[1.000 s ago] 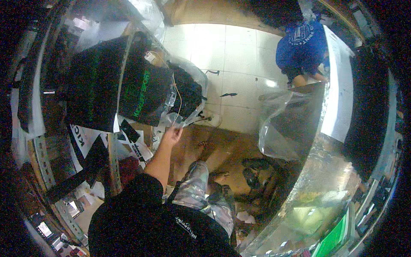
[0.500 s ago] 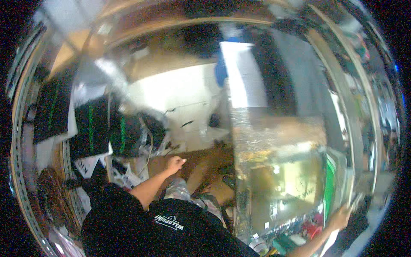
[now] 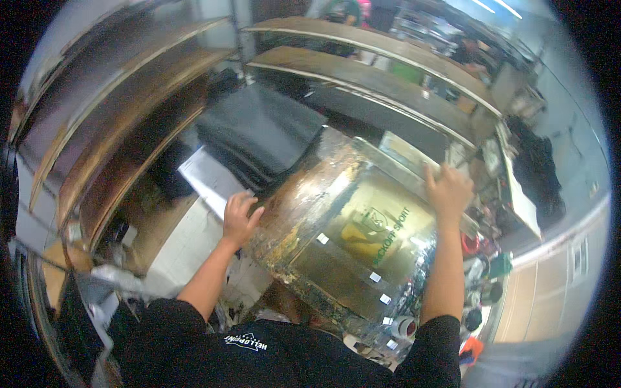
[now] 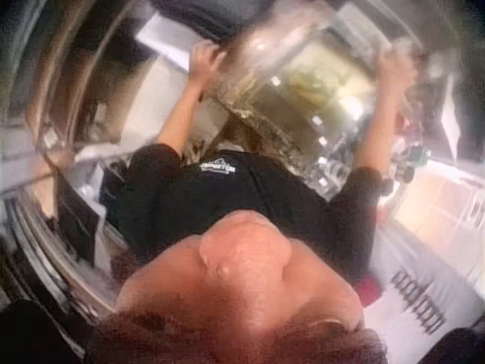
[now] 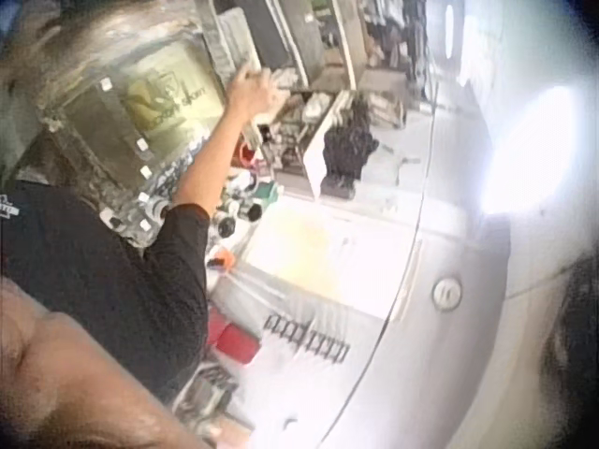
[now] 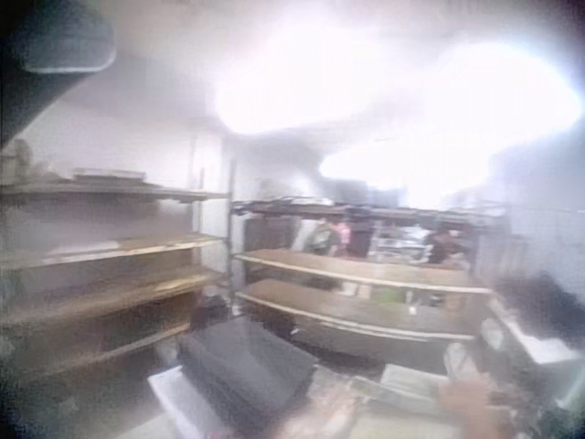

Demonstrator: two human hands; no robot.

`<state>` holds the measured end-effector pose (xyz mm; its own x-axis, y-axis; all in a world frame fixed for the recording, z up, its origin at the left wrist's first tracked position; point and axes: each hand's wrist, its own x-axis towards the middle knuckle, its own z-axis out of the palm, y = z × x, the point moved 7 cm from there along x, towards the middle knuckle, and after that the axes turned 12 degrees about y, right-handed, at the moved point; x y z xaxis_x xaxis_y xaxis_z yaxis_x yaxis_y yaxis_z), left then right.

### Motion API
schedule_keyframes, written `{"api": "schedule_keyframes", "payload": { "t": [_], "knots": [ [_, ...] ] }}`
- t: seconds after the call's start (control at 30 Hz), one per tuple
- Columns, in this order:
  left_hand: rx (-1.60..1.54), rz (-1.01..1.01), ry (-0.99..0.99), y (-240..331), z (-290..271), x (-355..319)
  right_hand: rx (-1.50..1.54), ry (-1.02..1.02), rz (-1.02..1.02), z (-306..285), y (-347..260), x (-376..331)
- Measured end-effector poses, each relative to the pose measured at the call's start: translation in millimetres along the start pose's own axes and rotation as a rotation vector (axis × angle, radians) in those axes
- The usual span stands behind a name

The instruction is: The person screen prints a green logo onto black tote bags using a squeegee and a screen printing frame. They repeatedly place a bag on the table, apply ink, and then move the finished bag to a nearby shelf.

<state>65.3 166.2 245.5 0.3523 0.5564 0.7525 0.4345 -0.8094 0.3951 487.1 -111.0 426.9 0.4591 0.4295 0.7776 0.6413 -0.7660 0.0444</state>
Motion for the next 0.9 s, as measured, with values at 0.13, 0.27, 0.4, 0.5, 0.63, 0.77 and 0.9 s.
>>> {"api": "schedule_keyframes", "payload": {
  "t": [0.13, 0.27, 0.4, 0.5, 0.63, 0.77, 0.9],
  "knots": [
    [0.229, 0.215, -0.213, -23.4, 99.8, 63.7, -0.003, 0.007, -0.015, 4.0, 0.8, -1.0],
    [0.416, 0.19, -0.453, -47.8, 160.1, 79.4, 0.026, 0.101, -0.01, 0.6, 4.6, -8.6],
    [0.51, 0.234, -0.486, -65.5, 179.6, 63.0, 0.004, 0.076, -0.014, -2.0, -3.8, -14.1],
    [0.5, 0.302, -0.412, -64.4, 180.5, 64.8, 0.017, 0.076, -0.002, -0.8, -5.2, -14.8],
    [0.475, 0.32, -0.473, -52.6, 174.5, 76.2, -0.003, 0.083, -0.009, 1.1, 0.1, -14.5],
    [0.416, 0.307, -0.488, -59.3, 171.0, 87.6, 0.018, 0.054, -0.004, 4.6, -0.1, -8.4],
    [0.384, 0.249, -0.628, -54.9, 169.0, 107.1, 0.042, 0.026, 0.002, 8.3, 6.7, -0.8]
  ]
}}
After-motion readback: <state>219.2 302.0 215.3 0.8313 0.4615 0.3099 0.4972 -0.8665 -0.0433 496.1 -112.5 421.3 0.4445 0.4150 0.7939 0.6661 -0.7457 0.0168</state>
